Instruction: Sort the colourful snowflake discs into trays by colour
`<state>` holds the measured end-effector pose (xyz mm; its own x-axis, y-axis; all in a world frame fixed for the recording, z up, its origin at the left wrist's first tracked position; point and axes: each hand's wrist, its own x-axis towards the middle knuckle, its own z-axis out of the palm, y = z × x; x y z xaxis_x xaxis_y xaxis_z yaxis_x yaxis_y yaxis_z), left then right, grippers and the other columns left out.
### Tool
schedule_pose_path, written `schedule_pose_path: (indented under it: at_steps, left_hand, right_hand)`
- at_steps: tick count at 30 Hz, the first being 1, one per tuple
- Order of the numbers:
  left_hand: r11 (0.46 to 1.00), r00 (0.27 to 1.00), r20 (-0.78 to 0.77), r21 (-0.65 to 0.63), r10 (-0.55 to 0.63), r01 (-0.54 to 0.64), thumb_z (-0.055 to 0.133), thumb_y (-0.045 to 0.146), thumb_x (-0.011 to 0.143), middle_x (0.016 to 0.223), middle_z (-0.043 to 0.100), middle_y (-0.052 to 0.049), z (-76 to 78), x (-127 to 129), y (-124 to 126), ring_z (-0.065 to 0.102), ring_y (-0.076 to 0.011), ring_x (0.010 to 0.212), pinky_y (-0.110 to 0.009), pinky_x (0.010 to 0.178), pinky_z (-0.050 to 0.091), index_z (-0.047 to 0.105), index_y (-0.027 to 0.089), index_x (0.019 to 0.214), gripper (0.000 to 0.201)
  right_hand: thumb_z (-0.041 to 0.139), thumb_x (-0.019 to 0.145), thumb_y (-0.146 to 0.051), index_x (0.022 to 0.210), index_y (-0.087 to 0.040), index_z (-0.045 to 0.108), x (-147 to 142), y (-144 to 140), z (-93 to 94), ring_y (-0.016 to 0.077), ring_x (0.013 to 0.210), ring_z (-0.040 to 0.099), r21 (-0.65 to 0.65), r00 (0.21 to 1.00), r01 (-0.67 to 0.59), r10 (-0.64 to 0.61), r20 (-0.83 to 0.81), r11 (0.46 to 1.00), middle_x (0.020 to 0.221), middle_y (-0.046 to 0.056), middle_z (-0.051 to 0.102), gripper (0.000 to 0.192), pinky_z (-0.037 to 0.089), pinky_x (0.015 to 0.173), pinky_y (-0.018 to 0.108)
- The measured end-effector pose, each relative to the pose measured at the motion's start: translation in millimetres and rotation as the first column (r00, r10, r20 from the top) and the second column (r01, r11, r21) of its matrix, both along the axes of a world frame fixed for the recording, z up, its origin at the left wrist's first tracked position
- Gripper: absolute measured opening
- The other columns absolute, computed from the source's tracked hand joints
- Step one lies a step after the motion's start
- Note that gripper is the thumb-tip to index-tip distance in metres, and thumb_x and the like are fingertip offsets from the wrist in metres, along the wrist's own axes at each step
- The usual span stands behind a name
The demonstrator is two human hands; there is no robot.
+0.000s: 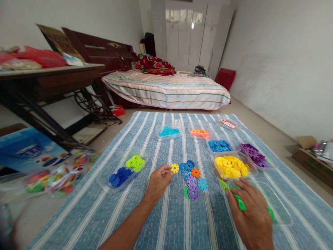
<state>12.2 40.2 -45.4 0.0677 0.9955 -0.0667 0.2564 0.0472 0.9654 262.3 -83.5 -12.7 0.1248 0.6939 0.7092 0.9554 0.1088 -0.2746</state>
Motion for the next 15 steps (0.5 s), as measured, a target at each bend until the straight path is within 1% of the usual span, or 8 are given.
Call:
schedule_pose_path:
  at_steps: [2, 3, 5, 7, 9, 11, 13, 15]
  left_hand:
    - [0.996, 0.982, -0.185, 0.086, 0.045, -0.029, 0.052, 0.022, 0.074, 0.077, 0.062, -0.001, 2.3, -2.0, 4.5, 0.059, -0.0115, 0.065, -0.023, 0.065, 0.046, 0.059, 0.018, 0.091, 0.019]
    - [0.992, 0.954, -0.293, 0.127, 0.058, -0.021, 0.052, 0.021, 0.074, 0.082, 0.062, -0.002, 4.2, -2.7, 6.6, 0.059, -0.0121, 0.068, -0.024, 0.069, 0.046, 0.060, 0.018, 0.095, 0.022]
    - [0.983, 0.863, -0.501, 0.178, 0.054, 0.042, 0.056, 0.024, 0.073, 0.092, 0.060, -0.005, 9.4, -2.9, 9.7, 0.058, -0.0146, 0.076, -0.027, 0.076, 0.045, 0.059, 0.018, 0.102, 0.029]
    - [0.974, 0.757, -0.653, 0.180, 0.016, 0.135, 0.060, 0.031, 0.072, 0.099, 0.057, -0.008, 15.0, -1.0, 11.0, 0.057, -0.0189, 0.087, -0.030, 0.081, 0.044, 0.059, 0.017, 0.105, 0.035]
    - [0.967, 0.676, -0.737, 0.153, -0.025, 0.202, 0.062, 0.036, 0.072, 0.101, 0.056, -0.009, 19.4, 1.9, 11.0, 0.054, -0.0224, 0.095, -0.031, 0.083, 0.043, 0.060, 0.017, 0.102, 0.036]
    - [0.962, 0.639, -0.768, 0.141, -0.044, 0.236, 0.061, 0.037, 0.073, 0.101, 0.055, -0.009, 21.1, 4.1, 10.8, 0.053, -0.0230, 0.097, -0.031, 0.083, 0.043, 0.060, 0.017, 0.098, 0.032]
    - [0.960, 0.639, -0.768, 0.148, -0.040, 0.238, 0.060, 0.035, 0.074, 0.101, 0.055, -0.009, 20.1, 4.8, 11.3, 0.053, -0.0219, 0.095, -0.031, 0.082, 0.043, 0.060, 0.017, 0.094, 0.027]
    - [0.957, 0.664, -0.747, 0.173, -0.027, 0.233, 0.060, 0.033, 0.074, 0.101, 0.055, -0.008, 17.2, 3.8, 12.6, 0.054, -0.0204, 0.094, -0.029, 0.081, 0.043, 0.059, 0.017, 0.092, 0.024]
  right_hand:
    - [0.047, 0.084, -0.048, 0.075, -0.020, 0.062, 11.9, -6.1, 1.8, 0.0251, 0.097, 0.059, 0.002, 0.998, 0.040, -0.040, 0.053, 0.999, 0.092, 0.008, 0.066, 0.033, 0.043, 0.091, 0.046]
    - [0.047, 0.084, -0.048, 0.075, -0.020, 0.062, 17.0, -8.5, 2.8, 0.0255, 0.096, 0.059, 0.018, 0.995, 0.056, -0.058, 0.078, 0.998, 0.090, 0.009, 0.066, 0.033, 0.043, 0.091, 0.047]
    - [0.047, 0.084, -0.047, 0.075, -0.020, 0.061, 26.2, -12.2, 4.4, 0.0259, 0.094, 0.060, 0.060, 0.987, 0.078, -0.085, 0.133, 0.995, 0.088, 0.009, 0.066, 0.031, 0.044, 0.090, 0.046]
    - [0.047, 0.084, -0.046, 0.075, -0.020, 0.060, 34.5, -15.1, 4.4, 0.0260, 0.092, 0.060, 0.093, 0.977, 0.093, -0.109, 0.182, 0.991, 0.086, 0.009, 0.066, 0.030, 0.045, 0.088, 0.046]
    - [0.048, 0.084, -0.044, 0.077, -0.020, 0.060, 42.6, -17.2, 1.9, 0.0263, 0.092, 0.061, 0.106, 0.965, 0.118, -0.139, 0.220, 0.987, 0.086, 0.009, 0.066, 0.029, 0.046, 0.087, 0.045]
    - [0.050, 0.083, -0.042, 0.077, -0.019, 0.060, 49.7, -18.6, -2.8, 0.0266, 0.094, 0.060, 0.119, 0.951, 0.155, -0.181, 0.250, 0.981, 0.088, 0.009, 0.066, 0.026, 0.046, 0.086, 0.045]
    - [0.052, 0.082, -0.039, 0.076, -0.019, 0.060, 54.6, -19.2, -8.2, 0.0263, 0.093, 0.060, 0.130, 0.935, 0.182, -0.213, 0.282, 0.975, 0.087, 0.009, 0.066, 0.023, 0.046, 0.086, 0.044]
    - [0.053, 0.083, -0.038, 0.075, -0.018, 0.060, 55.9, -19.1, -12.3, 0.0252, 0.091, 0.061, 0.132, 0.925, 0.192, -0.224, 0.305, 0.972, 0.084, 0.009, 0.067, 0.022, 0.046, 0.085, 0.042]
